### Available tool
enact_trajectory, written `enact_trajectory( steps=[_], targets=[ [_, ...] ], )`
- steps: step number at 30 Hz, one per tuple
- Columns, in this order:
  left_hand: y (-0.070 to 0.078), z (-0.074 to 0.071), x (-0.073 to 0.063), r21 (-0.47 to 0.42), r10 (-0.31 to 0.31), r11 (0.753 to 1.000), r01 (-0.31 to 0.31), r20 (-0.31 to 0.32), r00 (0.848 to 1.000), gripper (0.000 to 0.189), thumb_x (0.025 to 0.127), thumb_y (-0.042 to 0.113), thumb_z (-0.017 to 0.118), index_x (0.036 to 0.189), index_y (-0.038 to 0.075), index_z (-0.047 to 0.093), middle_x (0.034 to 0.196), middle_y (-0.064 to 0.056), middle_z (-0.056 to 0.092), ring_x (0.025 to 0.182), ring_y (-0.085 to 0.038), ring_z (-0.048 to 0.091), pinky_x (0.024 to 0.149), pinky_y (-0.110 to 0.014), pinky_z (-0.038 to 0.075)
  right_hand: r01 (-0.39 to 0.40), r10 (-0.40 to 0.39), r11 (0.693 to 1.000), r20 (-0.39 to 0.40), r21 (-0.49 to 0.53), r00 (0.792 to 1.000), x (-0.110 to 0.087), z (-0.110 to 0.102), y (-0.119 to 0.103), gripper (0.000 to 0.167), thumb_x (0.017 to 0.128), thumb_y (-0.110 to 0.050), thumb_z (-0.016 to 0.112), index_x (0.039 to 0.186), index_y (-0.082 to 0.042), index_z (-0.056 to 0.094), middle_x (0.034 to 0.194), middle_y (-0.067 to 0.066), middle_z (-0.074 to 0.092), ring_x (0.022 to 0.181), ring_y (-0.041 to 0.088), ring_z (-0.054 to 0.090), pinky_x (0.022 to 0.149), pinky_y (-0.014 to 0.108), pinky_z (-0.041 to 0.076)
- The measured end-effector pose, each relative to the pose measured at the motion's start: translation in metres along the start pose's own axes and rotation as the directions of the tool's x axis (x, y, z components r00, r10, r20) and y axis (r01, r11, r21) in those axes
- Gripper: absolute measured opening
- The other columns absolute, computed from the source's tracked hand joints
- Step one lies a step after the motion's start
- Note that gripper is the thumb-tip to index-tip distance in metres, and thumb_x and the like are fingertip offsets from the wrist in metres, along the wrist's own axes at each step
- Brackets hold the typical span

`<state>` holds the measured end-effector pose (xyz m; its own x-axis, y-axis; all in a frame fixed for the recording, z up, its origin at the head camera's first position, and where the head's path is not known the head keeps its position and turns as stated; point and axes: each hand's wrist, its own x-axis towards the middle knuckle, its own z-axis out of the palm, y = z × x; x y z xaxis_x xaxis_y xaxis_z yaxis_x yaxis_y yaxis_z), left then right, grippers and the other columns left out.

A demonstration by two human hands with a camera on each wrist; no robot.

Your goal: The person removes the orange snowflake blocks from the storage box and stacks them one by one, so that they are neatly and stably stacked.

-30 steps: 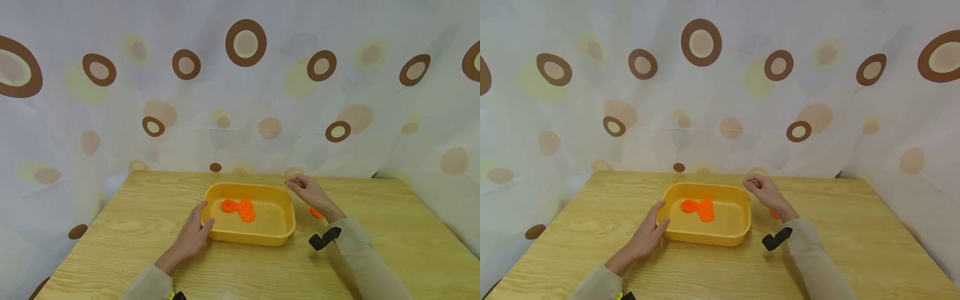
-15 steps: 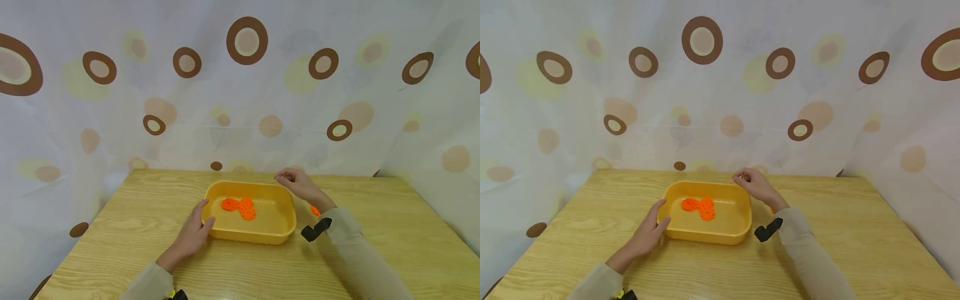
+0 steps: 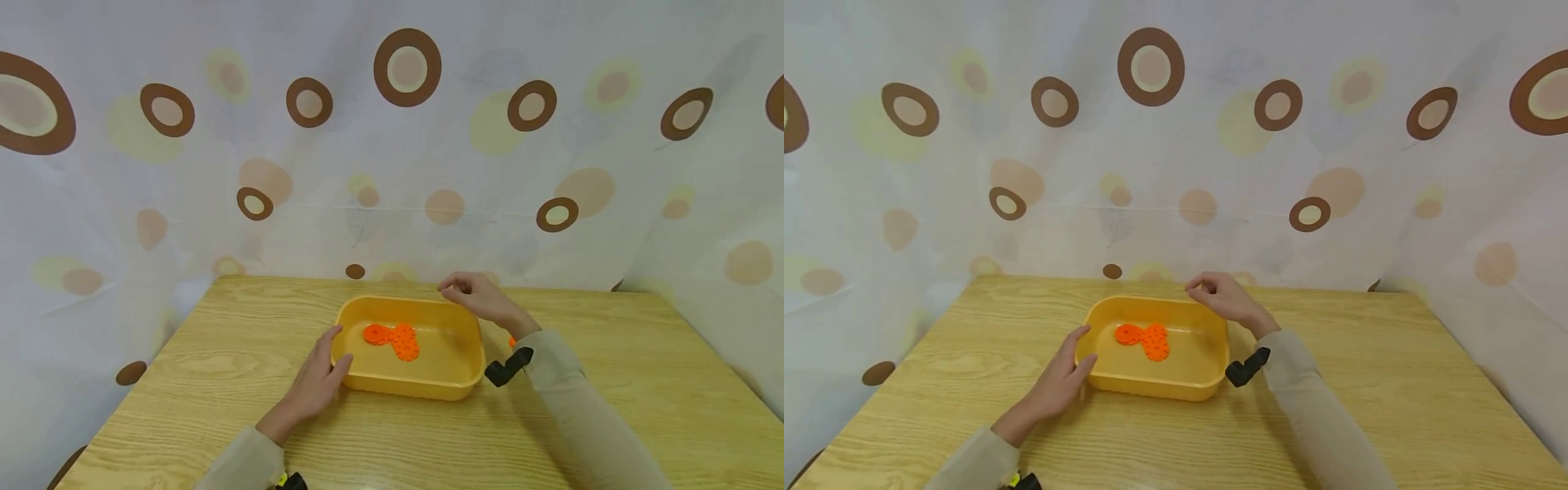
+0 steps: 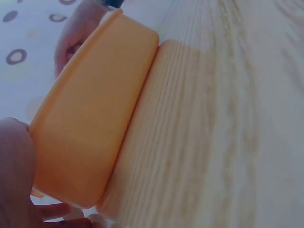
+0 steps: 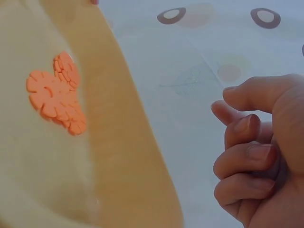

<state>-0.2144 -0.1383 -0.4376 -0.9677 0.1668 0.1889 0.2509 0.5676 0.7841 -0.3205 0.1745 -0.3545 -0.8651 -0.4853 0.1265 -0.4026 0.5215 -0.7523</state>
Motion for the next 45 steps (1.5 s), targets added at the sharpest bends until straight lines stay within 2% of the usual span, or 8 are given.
enact_trajectory(
  steps=[6, 11, 14, 16, 21, 23, 33, 45],
  targets=[
    [0.000, 0.001, 0.001, 0.016, 0.021, 1.000, -0.021, -0.005, 1.000, 0.055, 0.102, 0.025, 0.048, 0.148, 0.005, 0.027, 0.150, -0.023, 0.032, 0.140, -0.039, 0.030, 0.112, -0.056, 0.025, 0.026, -0.025, 0.999, 0.052, -0.018, 0.998, 0.002, 0.001, -0.019, 0.022, 0.098, -0.012, 0.055, 0.113, 0.001, 0.064, 0.070, 0.006, 0.049, 0.058, 0.013, 0.037, 0.061, 0.026, 0.036],
    [0.002, 0.001, 0.001, 0.020, 0.033, 0.999, -0.033, -0.010, 0.999, 0.054, 0.102, 0.025, 0.047, 0.148, 0.004, 0.027, 0.150, -0.023, 0.033, 0.140, -0.039, 0.030, 0.112, -0.057, 0.025, 0.075, -0.072, 0.997, 0.111, -0.021, 0.991, 0.012, 0.004, -0.015, 0.022, 0.097, -0.008, 0.055, 0.114, 0.004, 0.063, 0.064, -0.001, 0.043, 0.053, 0.010, 0.033, 0.061, 0.026, 0.036],
    [0.002, 0.001, 0.000, 0.020, 0.026, 0.999, -0.026, -0.014, 1.000, 0.054, 0.102, 0.025, 0.047, 0.147, 0.003, 0.027, 0.150, -0.023, 0.033, 0.140, -0.040, 0.030, 0.112, -0.057, 0.025, 0.090, -0.089, 0.996, 0.149, 0.005, 0.985, 0.021, 0.008, -0.006, 0.024, 0.097, -0.012, 0.056, 0.115, 0.002, 0.063, 0.060, 0.001, 0.041, 0.052, 0.010, 0.029, 0.060, 0.027, 0.035],
    [0.001, 0.002, -0.001, 0.018, 0.021, 1.000, -0.021, -0.015, 1.000, 0.054, 0.102, 0.024, 0.047, 0.147, 0.003, 0.027, 0.150, -0.023, 0.033, 0.139, -0.040, 0.030, 0.112, -0.057, 0.025, 0.094, -0.096, 0.995, 0.180, 0.022, 0.979, 0.023, 0.010, -0.005, 0.025, 0.098, -0.014, 0.056, 0.116, 0.002, 0.063, 0.064, 0.004, 0.049, 0.054, 0.011, 0.031, 0.061, 0.027, 0.035],
    [0.000, 0.003, -0.002, 0.005, 0.001, 1.000, -0.001, -0.011, 1.000, 0.055, 0.101, 0.025, 0.048, 0.148, 0.005, 0.028, 0.150, -0.022, 0.032, 0.140, -0.038, 0.030, 0.113, -0.055, 0.024, 0.102, -0.100, 0.995, 0.269, 0.006, 0.958, 0.026, 0.018, -0.006, 0.028, 0.098, -0.016, 0.055, 0.118, 0.002, 0.062, 0.067, 0.005, 0.051, 0.057, 0.011, 0.033, 0.062, 0.028, 0.035],
    [0.000, 0.003, -0.002, 0.000, -0.004, 1.000, 0.004, -0.008, 1.000, 0.055, 0.101, 0.025, 0.048, 0.148, 0.005, 0.028, 0.151, -0.021, 0.032, 0.141, -0.037, 0.030, 0.113, -0.054, 0.024, 0.106, -0.101, 0.994, 0.306, 0.000, 0.947, 0.028, 0.022, -0.008, 0.027, 0.098, -0.013, 0.055, 0.119, 0.003, 0.061, 0.062, 0.002, 0.043, 0.055, 0.011, 0.031, 0.061, 0.027, 0.034],
    [0.000, 0.001, 0.000, 0.014, 0.035, 0.999, -0.035, -0.021, 0.999, 0.053, 0.101, 0.023, 0.048, 0.147, 0.003, 0.028, 0.148, -0.023, 0.035, 0.138, -0.040, 0.032, 0.112, -0.057, 0.026, 0.090, -0.073, 0.996, 0.451, -0.016, 0.890, 0.038, 0.038, -0.013, 0.029, 0.093, -0.008, 0.059, 0.120, 0.004, 0.060, 0.063, -0.002, 0.045, 0.057, 0.010, 0.036, 0.062, 0.025, 0.035],
    [0.001, -0.001, 0.000, 0.009, 0.025, 1.000, -0.025, -0.015, 1.000, 0.053, 0.102, 0.023, 0.048, 0.147, 0.003, 0.028, 0.149, -0.023, 0.033, 0.139, -0.039, 0.031, 0.112, -0.057, 0.024, 0.153, -0.125, 0.988, 0.515, -0.013, 0.848, 0.046, 0.050, -0.004, 0.026, 0.089, -0.005, 0.066, 0.114, 0.000, 0.067, 0.060, -0.002, 0.050, 0.052, 0.008, 0.040, 0.056, 0.021, 0.036]
  ],
)
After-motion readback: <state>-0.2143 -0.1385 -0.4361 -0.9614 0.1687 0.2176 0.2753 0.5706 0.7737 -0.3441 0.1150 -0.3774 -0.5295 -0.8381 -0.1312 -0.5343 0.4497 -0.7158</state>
